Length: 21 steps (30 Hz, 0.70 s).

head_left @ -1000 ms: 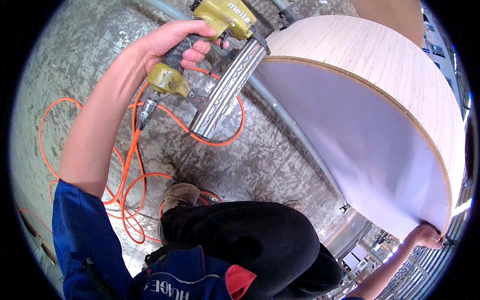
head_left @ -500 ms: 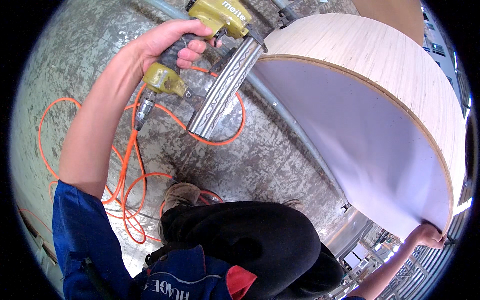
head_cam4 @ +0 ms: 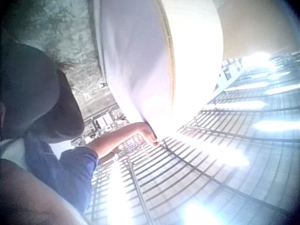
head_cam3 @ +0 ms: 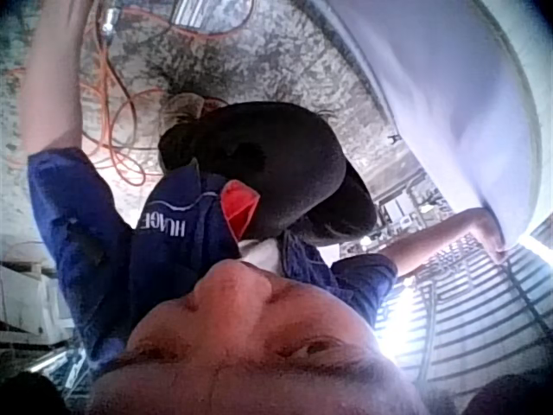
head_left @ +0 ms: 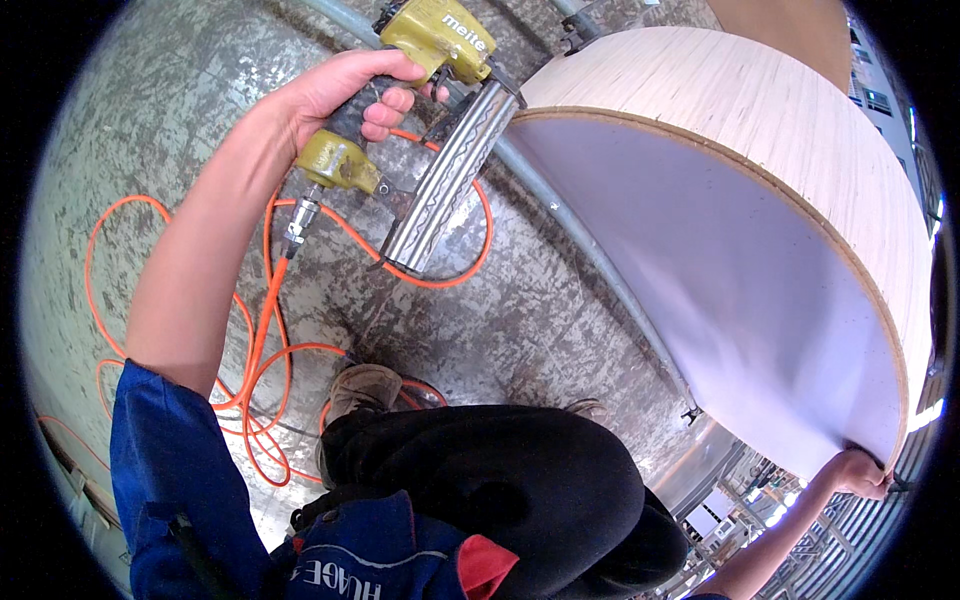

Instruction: The person uses a pneumatic nail gun to attach a curved wooden veneer strip to the edge of a large, curved wooden panel. They hold the veneer in place with one hand while firing the nail gun with the other, working along the perimeter of the panel in a workshop setting.

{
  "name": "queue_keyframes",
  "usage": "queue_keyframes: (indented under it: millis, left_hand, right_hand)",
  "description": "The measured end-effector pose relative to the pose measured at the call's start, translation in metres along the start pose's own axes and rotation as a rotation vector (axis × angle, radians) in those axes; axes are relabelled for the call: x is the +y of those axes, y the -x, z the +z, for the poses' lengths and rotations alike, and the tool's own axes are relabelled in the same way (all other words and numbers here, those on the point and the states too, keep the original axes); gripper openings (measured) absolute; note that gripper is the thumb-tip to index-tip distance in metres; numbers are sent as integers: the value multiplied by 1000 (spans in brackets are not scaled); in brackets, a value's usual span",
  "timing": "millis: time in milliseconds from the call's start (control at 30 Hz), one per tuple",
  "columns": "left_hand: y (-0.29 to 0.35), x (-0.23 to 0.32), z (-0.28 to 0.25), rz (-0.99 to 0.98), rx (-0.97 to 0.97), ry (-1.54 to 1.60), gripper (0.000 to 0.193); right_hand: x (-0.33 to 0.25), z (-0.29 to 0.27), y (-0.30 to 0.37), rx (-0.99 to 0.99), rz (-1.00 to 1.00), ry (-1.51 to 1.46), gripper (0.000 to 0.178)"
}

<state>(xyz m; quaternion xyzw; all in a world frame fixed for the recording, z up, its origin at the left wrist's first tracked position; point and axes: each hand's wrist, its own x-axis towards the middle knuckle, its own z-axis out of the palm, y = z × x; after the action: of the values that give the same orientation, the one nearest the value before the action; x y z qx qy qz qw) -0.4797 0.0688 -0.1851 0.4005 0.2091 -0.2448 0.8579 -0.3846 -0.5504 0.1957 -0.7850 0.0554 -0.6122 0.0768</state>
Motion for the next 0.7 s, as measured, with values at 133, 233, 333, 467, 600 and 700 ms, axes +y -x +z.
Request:
queue_keyframes:
  millis: [133, 233, 333, 467, 600, 700]
  left_hand:
    - [0, 0, -1, 12, -6, -17, 39]
    - [-3, 0, 0, 5, 13, -14, 40]
    - [-5, 0, -3, -9, -16, -19, 40]
    - [-7, 2, -4, -29, -33, -8, 40]
    - [-11, 2, -7, -47, -40, 6, 39]
    - [-15, 5, -14, -70, -53, 47, 38]
  right_hand:
    - [2, -2, -4, -6, 1, 12, 36]
    - [1, -2, -3, -21, 6, 10, 37]
    - [-12, -2, 6, -7, 15, 21, 37]
    - [-12, -1, 6, -3, 8, 13, 37]
    - [-12, -4, 5, -34, -1, 44, 37]
    - [0, -3, -3, -31, -24, 29, 37]
